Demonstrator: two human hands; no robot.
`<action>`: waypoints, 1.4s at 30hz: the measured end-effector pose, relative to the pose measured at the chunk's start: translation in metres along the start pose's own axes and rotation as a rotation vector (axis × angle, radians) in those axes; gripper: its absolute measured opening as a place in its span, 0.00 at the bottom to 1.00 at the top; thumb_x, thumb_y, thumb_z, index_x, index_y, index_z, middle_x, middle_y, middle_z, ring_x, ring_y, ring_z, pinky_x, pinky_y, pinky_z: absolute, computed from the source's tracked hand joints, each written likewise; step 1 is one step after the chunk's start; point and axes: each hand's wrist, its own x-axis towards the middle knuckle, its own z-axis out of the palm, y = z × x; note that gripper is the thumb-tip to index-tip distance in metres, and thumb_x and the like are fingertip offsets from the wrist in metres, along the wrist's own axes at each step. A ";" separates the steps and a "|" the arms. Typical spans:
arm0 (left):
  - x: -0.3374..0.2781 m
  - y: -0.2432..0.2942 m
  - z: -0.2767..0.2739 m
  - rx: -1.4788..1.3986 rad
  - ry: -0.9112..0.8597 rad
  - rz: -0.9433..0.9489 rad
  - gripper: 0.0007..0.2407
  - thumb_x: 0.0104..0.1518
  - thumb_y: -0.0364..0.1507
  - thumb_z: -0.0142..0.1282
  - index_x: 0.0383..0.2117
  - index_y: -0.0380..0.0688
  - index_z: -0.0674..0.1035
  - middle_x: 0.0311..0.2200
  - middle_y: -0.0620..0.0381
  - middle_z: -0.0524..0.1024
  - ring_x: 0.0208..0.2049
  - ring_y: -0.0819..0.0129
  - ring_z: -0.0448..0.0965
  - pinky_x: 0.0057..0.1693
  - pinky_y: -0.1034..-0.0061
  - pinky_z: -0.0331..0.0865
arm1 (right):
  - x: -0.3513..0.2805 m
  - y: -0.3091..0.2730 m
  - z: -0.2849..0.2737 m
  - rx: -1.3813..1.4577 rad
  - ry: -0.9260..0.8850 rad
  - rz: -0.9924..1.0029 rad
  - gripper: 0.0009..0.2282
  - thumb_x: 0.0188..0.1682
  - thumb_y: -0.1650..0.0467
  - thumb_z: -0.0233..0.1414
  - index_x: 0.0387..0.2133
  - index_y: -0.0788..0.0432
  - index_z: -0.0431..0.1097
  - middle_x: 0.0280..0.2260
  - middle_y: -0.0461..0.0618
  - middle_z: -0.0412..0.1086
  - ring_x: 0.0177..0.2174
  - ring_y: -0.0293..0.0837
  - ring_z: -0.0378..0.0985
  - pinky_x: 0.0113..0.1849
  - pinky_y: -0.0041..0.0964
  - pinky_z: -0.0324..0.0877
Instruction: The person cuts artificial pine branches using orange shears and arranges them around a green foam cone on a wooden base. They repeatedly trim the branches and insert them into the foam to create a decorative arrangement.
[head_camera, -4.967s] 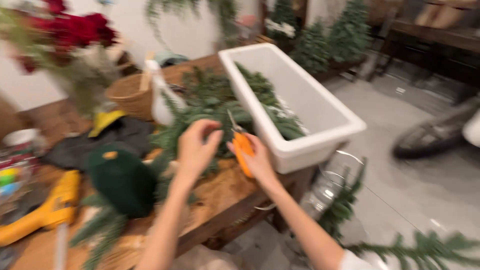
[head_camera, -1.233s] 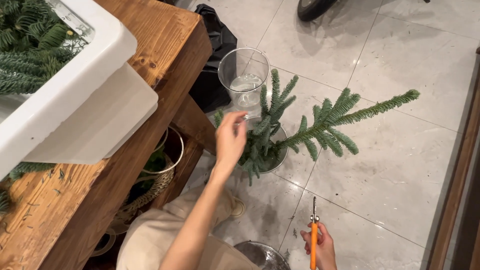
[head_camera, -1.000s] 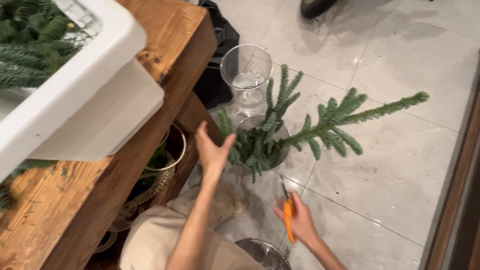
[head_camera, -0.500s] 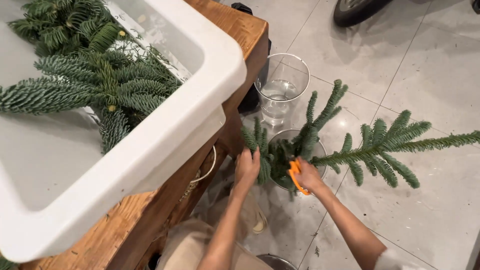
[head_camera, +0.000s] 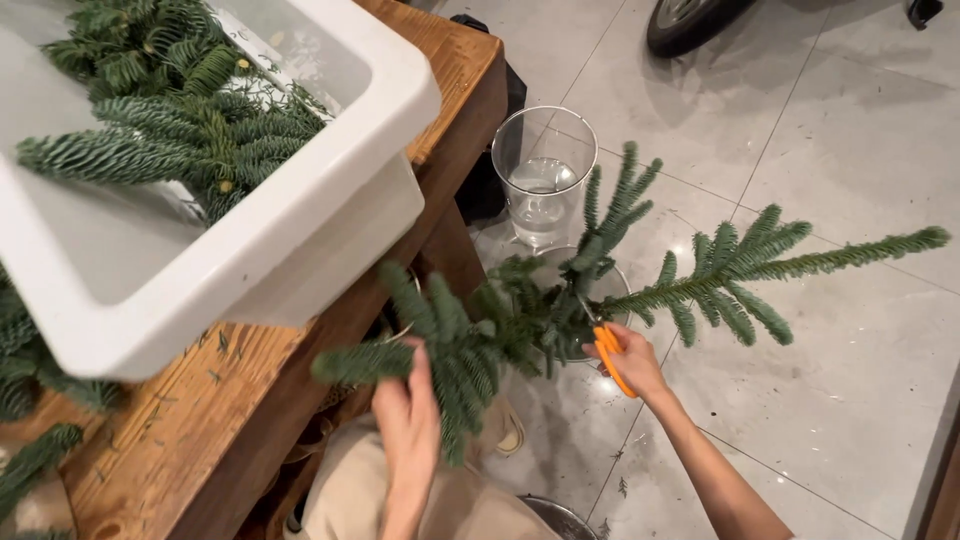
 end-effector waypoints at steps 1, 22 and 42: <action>-0.015 -0.001 -0.006 0.041 0.052 -0.027 0.10 0.64 0.40 0.45 0.30 0.52 0.73 0.10 0.64 0.51 0.14 0.75 0.54 0.26 0.70 0.47 | -0.008 0.002 -0.001 0.060 -0.047 -0.020 0.26 0.44 0.77 0.57 0.58 0.63 0.63 0.46 0.58 0.72 0.30 0.48 0.78 0.23 0.33 0.73; -0.190 -0.046 0.084 -0.373 -0.469 0.073 0.16 0.48 0.22 0.48 0.44 0.50 0.78 0.41 0.57 0.74 0.46 0.68 0.79 0.56 0.77 0.71 | -0.026 0.094 -0.068 0.571 -1.009 -0.580 0.13 0.54 0.75 0.49 0.52 0.65 0.68 0.52 0.66 0.68 0.52 0.57 0.72 0.55 0.53 0.67; -0.073 -0.018 0.151 -0.903 -0.495 -0.942 0.40 0.44 0.42 0.66 0.67 0.53 0.60 0.68 0.50 0.58 0.66 0.54 0.59 0.68 0.56 0.55 | -0.047 0.082 -0.227 0.043 -1.066 -0.512 0.32 0.47 0.66 0.65 0.56 0.60 0.48 0.52 0.67 0.70 0.18 0.43 0.80 0.19 0.35 0.82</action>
